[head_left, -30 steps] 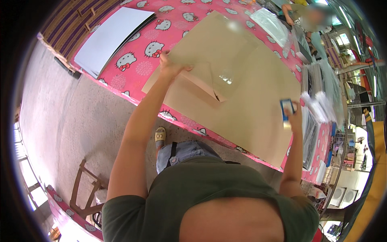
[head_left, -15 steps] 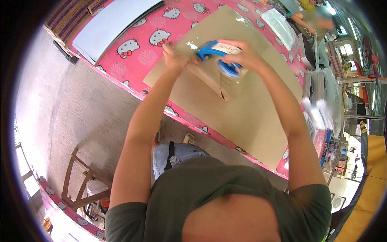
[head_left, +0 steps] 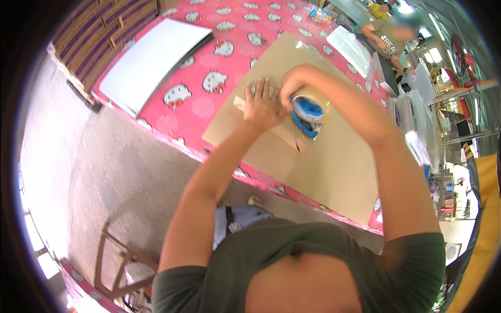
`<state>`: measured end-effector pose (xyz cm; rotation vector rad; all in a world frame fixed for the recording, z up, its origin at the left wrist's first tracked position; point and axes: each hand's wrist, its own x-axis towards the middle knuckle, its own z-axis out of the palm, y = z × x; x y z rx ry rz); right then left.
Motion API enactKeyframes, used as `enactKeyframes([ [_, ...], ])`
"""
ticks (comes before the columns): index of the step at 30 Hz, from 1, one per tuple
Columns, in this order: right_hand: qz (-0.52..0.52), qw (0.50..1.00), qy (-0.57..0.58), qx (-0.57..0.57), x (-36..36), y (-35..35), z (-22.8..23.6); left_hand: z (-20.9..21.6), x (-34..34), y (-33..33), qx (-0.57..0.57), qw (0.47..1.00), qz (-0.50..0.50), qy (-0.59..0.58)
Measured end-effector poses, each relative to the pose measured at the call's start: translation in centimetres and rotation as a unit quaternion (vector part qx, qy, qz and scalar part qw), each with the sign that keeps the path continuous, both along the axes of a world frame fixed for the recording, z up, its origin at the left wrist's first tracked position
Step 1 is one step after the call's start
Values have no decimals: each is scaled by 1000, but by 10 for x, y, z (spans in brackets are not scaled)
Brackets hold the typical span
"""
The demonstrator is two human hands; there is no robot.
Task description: The person places a plastic-wrapped board onto a sheet of brown paper, folds the paper over the board, and secures it with adhesive tape from a dispenser.
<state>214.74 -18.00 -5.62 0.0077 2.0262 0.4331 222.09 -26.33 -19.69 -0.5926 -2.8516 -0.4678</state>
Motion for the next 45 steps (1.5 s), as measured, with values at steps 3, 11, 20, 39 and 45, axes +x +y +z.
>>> enactKeyframes([
  [3, -117, 983, -130, 51, -19, 45, -62, -9, 2, 7, 6, 999, 16, 45],
  [11, -255, 903, 332, 97, 226, 325, -21, -5, -2, 7, -1, 999, -1, 40],
  [20, -294, 721, 584, 227, 300, 277, -163, 2, -25, -6, -7, 994, -100, 49],
  [39, -237, 109, 545, -797, 157, 147, 31, 197, -52, -48, 736, 495, -405, -221],
  [45, -31, 260, 664, -700, 119, 158, 61, 221, -52, -34, 642, 675, -359, 60],
])
